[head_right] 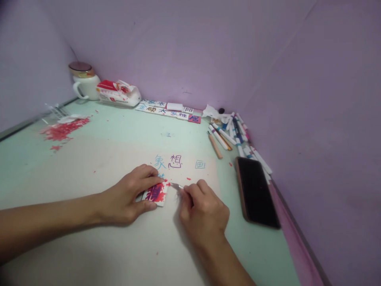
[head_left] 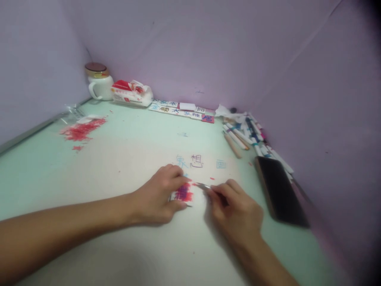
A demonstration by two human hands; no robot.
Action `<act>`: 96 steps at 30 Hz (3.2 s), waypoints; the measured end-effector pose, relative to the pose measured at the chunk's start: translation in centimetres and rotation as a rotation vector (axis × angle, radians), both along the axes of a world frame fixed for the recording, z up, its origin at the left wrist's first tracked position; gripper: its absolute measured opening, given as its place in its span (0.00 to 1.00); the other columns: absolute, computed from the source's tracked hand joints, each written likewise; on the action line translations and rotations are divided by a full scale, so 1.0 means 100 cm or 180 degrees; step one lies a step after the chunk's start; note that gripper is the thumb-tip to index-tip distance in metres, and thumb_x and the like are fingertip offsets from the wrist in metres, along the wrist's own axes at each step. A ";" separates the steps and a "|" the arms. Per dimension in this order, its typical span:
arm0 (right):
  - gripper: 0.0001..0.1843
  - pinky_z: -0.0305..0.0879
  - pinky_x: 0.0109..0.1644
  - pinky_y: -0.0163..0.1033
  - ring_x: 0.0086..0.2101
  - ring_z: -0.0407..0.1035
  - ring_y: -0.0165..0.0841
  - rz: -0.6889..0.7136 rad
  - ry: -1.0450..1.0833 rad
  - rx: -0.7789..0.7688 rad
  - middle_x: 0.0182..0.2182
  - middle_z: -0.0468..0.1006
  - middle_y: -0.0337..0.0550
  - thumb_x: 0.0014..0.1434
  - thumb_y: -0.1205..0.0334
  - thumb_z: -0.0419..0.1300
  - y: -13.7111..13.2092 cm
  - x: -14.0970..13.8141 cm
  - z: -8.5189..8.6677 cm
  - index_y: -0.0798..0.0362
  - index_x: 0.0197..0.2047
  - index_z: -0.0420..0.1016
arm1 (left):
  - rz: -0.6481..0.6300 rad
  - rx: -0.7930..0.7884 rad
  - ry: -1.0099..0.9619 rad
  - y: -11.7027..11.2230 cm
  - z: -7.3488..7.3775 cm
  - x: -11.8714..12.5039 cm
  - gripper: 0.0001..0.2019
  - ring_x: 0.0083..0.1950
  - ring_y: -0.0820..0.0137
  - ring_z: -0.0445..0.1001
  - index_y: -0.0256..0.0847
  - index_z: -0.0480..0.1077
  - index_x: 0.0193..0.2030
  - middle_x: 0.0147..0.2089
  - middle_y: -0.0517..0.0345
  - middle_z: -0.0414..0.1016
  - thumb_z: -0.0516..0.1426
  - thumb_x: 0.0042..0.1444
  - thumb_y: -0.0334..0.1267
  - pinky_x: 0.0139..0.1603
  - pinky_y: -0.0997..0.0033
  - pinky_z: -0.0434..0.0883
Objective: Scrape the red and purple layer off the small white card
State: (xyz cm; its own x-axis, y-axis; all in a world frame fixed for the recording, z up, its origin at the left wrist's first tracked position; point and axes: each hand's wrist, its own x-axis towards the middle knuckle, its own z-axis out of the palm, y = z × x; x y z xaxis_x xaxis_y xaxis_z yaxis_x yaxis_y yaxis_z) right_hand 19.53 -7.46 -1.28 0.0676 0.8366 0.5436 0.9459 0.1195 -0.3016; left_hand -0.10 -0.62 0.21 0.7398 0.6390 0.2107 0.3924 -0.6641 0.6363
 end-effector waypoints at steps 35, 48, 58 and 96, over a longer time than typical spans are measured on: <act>0.12 0.44 0.21 0.35 0.20 0.63 0.28 -0.0264 -0.0364 -0.0031 0.22 0.72 0.36 0.58 0.60 0.56 0.000 -0.005 0.000 0.50 0.25 0.76 | 0.0320 0.0006 -0.0138 -0.003 -0.003 0.000 0.09 0.39 0.64 0.66 0.37 0.73 0.38 0.38 0.52 0.67 0.59 0.50 0.38 0.40 0.63 0.68; 0.11 0.49 0.21 0.33 0.17 0.61 0.24 0.0720 0.0271 -0.0150 0.20 0.68 0.35 0.58 0.61 0.57 -0.012 -0.003 0.006 0.51 0.26 0.76 | 0.0328 -0.0060 -0.0015 -0.003 0.001 0.001 0.12 0.43 0.61 0.67 0.34 0.72 0.41 0.41 0.48 0.67 0.60 0.49 0.36 0.46 0.59 0.69; 0.10 0.51 0.22 0.33 0.19 0.63 0.25 0.0463 0.0359 -0.0015 0.21 0.71 0.36 0.58 0.60 0.58 -0.002 0.002 0.005 0.51 0.27 0.76 | 0.0161 -0.0033 -0.0080 -0.001 -0.004 0.000 0.14 0.45 0.60 0.67 0.37 0.71 0.43 0.42 0.50 0.67 0.61 0.50 0.38 0.48 0.58 0.68; 0.09 0.59 0.28 0.34 0.23 0.67 0.28 -0.0034 0.1182 -0.0284 0.23 0.73 0.35 0.54 0.58 0.60 0.013 0.009 0.003 0.50 0.25 0.76 | 0.0442 -0.0839 -0.0444 0.000 0.011 -0.001 0.16 0.40 0.63 0.70 0.38 0.73 0.42 0.41 0.52 0.70 0.62 0.46 0.43 0.41 0.64 0.70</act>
State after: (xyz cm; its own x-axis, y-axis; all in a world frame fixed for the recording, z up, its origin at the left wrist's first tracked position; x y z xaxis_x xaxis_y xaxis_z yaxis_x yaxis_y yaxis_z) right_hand 20.46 -6.19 -0.98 0.2551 0.8778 0.4054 0.7714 0.0680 -0.6328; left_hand -0.20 -0.60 1.34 0.6175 0.7777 0.1179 0.3644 -0.4157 0.8333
